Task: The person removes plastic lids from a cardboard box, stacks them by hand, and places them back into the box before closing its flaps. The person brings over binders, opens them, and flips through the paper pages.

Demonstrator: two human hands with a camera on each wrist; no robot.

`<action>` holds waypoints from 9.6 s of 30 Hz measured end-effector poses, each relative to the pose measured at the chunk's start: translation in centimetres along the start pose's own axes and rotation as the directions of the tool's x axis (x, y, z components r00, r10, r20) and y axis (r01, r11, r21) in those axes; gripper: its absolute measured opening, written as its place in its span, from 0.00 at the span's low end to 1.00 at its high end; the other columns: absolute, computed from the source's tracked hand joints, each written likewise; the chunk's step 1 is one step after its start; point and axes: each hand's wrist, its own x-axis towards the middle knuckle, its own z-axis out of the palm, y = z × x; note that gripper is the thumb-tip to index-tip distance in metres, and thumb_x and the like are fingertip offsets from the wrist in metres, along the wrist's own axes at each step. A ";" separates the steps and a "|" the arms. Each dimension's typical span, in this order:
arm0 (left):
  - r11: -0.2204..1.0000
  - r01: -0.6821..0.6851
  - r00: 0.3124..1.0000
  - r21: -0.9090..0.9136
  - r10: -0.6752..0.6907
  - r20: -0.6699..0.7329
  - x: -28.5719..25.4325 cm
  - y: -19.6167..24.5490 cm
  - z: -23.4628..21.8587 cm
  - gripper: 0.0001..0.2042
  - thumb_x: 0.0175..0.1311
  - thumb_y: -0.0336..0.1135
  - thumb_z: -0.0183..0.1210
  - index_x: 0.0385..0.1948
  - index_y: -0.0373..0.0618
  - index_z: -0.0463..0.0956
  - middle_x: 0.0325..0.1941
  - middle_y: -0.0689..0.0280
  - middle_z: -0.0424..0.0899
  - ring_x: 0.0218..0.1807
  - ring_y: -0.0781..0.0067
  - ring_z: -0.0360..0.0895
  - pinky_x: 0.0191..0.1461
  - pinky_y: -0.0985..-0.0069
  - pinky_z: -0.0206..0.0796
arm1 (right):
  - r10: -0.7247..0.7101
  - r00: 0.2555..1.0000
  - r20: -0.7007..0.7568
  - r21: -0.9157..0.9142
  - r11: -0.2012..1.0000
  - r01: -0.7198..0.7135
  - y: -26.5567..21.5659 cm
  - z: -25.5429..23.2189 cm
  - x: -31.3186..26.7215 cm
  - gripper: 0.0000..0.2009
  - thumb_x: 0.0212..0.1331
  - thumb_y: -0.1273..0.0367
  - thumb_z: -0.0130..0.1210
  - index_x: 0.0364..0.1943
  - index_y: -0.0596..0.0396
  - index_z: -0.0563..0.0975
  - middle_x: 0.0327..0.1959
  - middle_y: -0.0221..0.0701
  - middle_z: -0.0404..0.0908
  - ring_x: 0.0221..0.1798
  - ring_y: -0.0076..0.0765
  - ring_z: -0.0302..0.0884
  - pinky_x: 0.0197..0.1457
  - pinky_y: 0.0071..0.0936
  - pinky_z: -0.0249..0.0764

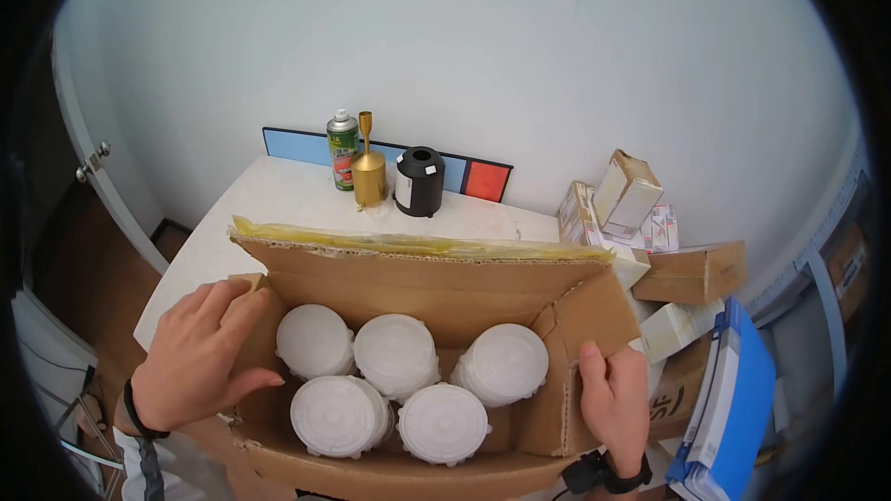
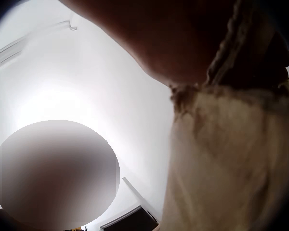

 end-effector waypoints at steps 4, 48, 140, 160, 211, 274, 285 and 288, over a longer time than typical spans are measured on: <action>0.949 -0.303 0.953 -0.083 0.300 -0.046 4.0 -0.3 1.6 0.42 0.49 0.56 0.74 0.64 0.40 0.70 0.67 0.47 0.71 0.66 0.43 0.70 0.68 0.56 0.66 | 0.258 0.953 -0.158 0.675 0.733 -0.086 2.0 2.5 0.7 0.27 0.68 0.73 0.53 0.71 0.58 0.62 0.47 0.38 0.80 0.37 0.27 0.78 0.38 0.34 0.79; 0.672 -0.740 0.650 -0.007 0.718 0.250 12.0 5.6 5.4 0.32 0.41 0.50 0.79 0.49 0.40 0.81 0.49 0.64 0.84 0.56 0.62 0.78 0.59 0.67 0.71 | -0.381 0.577 0.722 -0.242 0.643 0.727 -6.5 0.2 1.5 0.44 0.44 0.66 0.76 0.67 0.65 0.63 0.57 0.49 0.72 0.57 0.58 0.77 0.59 0.45 0.77; 0.744 -0.646 0.727 -0.170 0.668 0.160 12.1 5.5 -0.1 0.32 0.45 0.37 0.73 0.54 0.35 0.72 0.47 0.57 0.80 0.51 0.54 0.76 0.54 0.62 0.73 | -0.133 0.543 0.829 -0.425 0.482 0.766 -6.6 4.3 1.9 0.44 0.41 0.55 0.80 0.61 0.60 0.69 0.54 0.48 0.77 0.53 0.57 0.82 0.51 0.43 0.82; 0.790 -0.591 0.674 -0.167 0.596 0.436 10.8 6.2 7.4 0.29 0.51 0.45 0.75 0.51 0.36 0.77 0.49 0.54 0.81 0.51 0.53 0.83 0.47 0.64 0.79 | -0.077 0.606 0.791 -0.374 0.724 0.580 -11.1 -1.9 3.0 0.35 0.47 0.63 0.70 0.60 0.59 0.69 0.52 0.52 0.70 0.56 0.60 0.77 0.57 0.45 0.77; 0.791 -0.569 0.618 -0.222 0.590 0.520 11.8 7.2 4.9 0.22 0.56 0.41 0.73 0.48 0.38 0.78 0.50 0.52 0.82 0.47 0.50 0.85 0.47 0.61 0.79 | -0.103 0.604 0.791 -0.440 0.590 0.677 -8.8 2.1 1.6 0.34 0.43 0.61 0.75 0.54 0.63 0.72 0.52 0.52 0.74 0.50 0.60 0.82 0.47 0.44 0.83; 0.759 -0.606 0.580 -0.239 0.627 0.520 6.6 6.5 3.0 0.26 0.58 0.53 0.71 0.42 0.35 0.79 0.37 0.58 0.86 0.44 0.56 0.85 0.44 0.64 0.78 | -0.269 0.591 0.760 -0.296 0.667 0.684 -8.5 -0.1 2.5 0.36 0.48 0.59 0.73 0.61 0.58 0.68 0.54 0.50 0.71 0.51 0.63 0.79 0.54 0.47 0.78; 0.692 -0.656 0.517 -0.301 0.703 0.489 4.3 6.9 4.1 0.23 0.58 0.45 0.70 0.43 0.34 0.75 0.41 0.54 0.84 0.42 0.53 0.85 0.41 0.63 0.79 | -0.203 0.814 0.544 -0.471 0.729 0.496 -13.7 -0.3 13.5 0.43 0.48 0.56 0.65 0.65 0.71 0.62 0.56 0.58 0.77 0.58 0.59 0.78 0.59 0.44 0.77; 0.720 -0.655 0.565 -0.229 0.668 0.483 3.0 7.4 2.3 0.21 0.58 0.39 0.67 0.48 0.36 0.73 0.48 0.53 0.81 0.46 0.54 0.84 0.45 0.64 0.78 | -0.111 0.821 0.560 -0.497 0.747 0.441 -13.3 2.9 15.7 0.43 0.49 0.52 0.68 0.63 0.68 0.64 0.55 0.57 0.77 0.57 0.61 0.79 0.57 0.45 0.77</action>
